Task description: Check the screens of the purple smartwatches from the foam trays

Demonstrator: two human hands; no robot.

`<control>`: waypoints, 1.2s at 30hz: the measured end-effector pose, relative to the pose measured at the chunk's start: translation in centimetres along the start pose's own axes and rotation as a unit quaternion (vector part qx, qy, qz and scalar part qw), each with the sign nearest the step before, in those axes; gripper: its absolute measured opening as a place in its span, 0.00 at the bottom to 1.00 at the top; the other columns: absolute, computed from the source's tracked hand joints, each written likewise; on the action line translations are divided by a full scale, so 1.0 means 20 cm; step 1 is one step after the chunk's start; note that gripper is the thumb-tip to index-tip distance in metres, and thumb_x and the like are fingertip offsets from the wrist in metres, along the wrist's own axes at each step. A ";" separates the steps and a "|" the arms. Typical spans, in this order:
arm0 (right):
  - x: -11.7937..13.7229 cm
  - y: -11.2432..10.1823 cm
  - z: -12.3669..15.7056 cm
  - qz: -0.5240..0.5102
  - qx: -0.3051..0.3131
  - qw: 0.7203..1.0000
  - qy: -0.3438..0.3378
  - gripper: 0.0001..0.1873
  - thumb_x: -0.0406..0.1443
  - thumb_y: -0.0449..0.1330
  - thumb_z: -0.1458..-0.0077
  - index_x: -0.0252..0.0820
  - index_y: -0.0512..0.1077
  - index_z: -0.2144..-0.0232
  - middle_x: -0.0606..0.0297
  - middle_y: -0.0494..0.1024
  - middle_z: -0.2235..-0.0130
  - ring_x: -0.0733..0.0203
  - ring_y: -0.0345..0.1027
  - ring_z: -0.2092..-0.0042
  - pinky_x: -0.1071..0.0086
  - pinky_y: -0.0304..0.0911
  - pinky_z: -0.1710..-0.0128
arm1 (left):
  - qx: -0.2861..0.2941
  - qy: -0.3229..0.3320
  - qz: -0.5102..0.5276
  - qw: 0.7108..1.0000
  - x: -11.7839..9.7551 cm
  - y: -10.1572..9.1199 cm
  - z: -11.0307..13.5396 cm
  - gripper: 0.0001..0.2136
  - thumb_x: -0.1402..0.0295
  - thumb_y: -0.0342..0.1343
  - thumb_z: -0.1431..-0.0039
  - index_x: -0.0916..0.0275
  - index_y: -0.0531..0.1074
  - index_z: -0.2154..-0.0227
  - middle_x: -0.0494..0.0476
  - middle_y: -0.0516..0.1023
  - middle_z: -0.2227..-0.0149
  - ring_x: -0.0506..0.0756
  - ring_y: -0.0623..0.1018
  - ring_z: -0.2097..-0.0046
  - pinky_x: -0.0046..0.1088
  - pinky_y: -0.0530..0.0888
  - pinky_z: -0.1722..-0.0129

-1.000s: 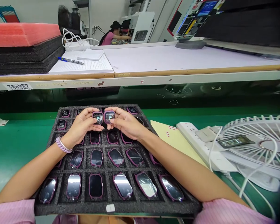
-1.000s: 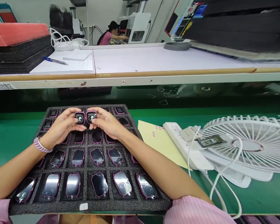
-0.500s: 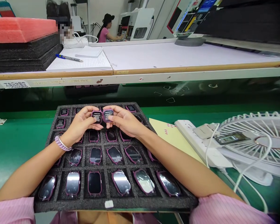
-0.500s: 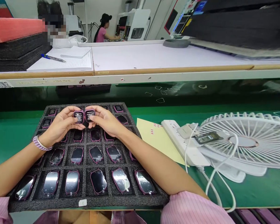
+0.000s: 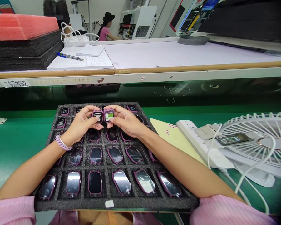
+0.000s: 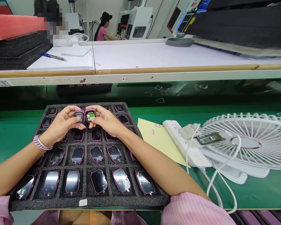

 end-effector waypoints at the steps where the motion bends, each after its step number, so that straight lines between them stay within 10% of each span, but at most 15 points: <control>1: 0.00 0.00 0.00 0.002 0.000 1.000 0.000 0.23 0.35 0.68 0.47 0.43 0.69 0.49 0.68 0.77 0.63 0.63 0.74 0.69 0.66 0.68 0.65 | 0.000 0.000 -0.001 1.000 0.00 0.00 0.00 0.18 0.70 0.67 0.48 0.62 0.69 0.56 0.53 0.79 0.57 0.52 0.85 0.71 0.26 0.84 0.67; 36: 0.00 -0.02 0.00 -0.005 -0.022 1.000 -0.006 0.21 0.37 0.72 0.48 0.42 0.71 0.54 0.71 0.74 0.66 0.67 0.67 0.73 0.70 0.65 0.71 | -0.007 -0.022 0.020 1.000 0.00 0.00 0.01 0.14 0.72 0.61 0.45 0.63 0.72 0.55 0.52 0.81 0.65 0.55 0.86 0.70 0.28 0.85 0.66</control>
Point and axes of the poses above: each hand's wrist, its own z-axis away from the middle knuckle, its own y-axis out of the palm, x = y × z, the point moved 6 cm from there along -z, towards the middle knuckle
